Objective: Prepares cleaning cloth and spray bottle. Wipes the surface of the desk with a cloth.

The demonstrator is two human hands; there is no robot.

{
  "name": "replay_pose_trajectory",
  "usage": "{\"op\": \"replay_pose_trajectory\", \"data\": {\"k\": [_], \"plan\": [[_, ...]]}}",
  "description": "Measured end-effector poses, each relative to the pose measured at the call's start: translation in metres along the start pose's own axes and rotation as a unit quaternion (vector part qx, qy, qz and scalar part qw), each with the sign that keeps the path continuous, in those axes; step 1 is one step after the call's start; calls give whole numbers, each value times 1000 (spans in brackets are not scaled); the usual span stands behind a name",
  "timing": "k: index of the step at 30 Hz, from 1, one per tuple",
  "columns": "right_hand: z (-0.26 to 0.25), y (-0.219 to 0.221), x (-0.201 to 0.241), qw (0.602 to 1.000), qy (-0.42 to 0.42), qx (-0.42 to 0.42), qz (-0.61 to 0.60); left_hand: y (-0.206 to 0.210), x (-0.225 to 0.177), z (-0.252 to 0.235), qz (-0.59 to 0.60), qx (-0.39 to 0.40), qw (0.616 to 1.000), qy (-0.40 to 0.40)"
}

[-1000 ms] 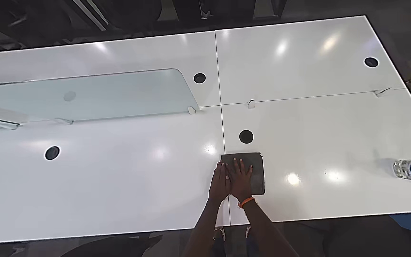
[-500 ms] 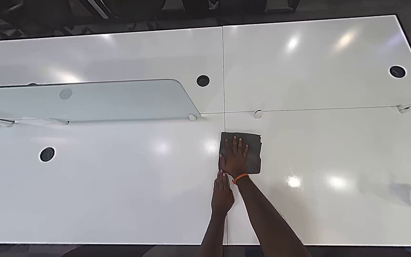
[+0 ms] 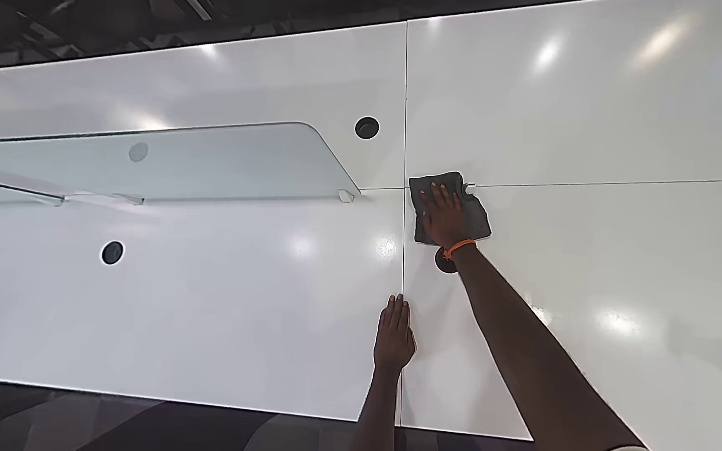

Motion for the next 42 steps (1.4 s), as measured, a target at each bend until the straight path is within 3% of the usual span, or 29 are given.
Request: {"op": "replay_pose_trajectory", "data": {"k": [6, 9, 13, 17, 23, 25, 28, 32, 34, 38, 42], "plan": [[56, -18, -26, 993, -104, -11, -51, -3, -1, -1, 15, -11, 1000, 4], [91, -32, -46, 994, -89, -9, -58, -5, 0, -3, 18, -8, 1000, 2], [158, -24, -52, 999, -8, -34, -29, -5, -3, -2, 25, -4, 1000, -4], [222, -4, -27, 999, 31, -32, -18, -4, -1, -3, 19, 5, 1000, -2], [312, 30, 40, 998, -21, 60, -13, -2, -2, -1, 23, -6, 1000, -2], [317, 36, 47, 994, -63, 86, -9, -1, -1, 0, 20, -4, 1000, -6], [277, 33, 45, 989, -107, 102, -19, -2, 0, -5, 18, -22, 1000, 4], [210, 25, 38, 995, -79, 52, -19, -3, 0, -2, 10, -20, 1000, 3], [201, 23, 38, 998, -58, 15, -20, -2, 2, -2, 11, -19, 1000, 2], [246, 38, 49, 1000, -1, 15, -19, -2, 4, 2, 41, -25, 999, 6], [325, 57, 72, 997, 53, 44, -16, -1, 3, -1, 51, -27, 998, 18]]}}
Point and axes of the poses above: each hand's wrist, its own z-axis away from the middle knuckle, its own y-axis out of the palm, x = y × z, the point moved 10 cm from there along -z, towards the middle knuckle, and after that the axes turned 7 degrees about -z, right-handed, at the moved point
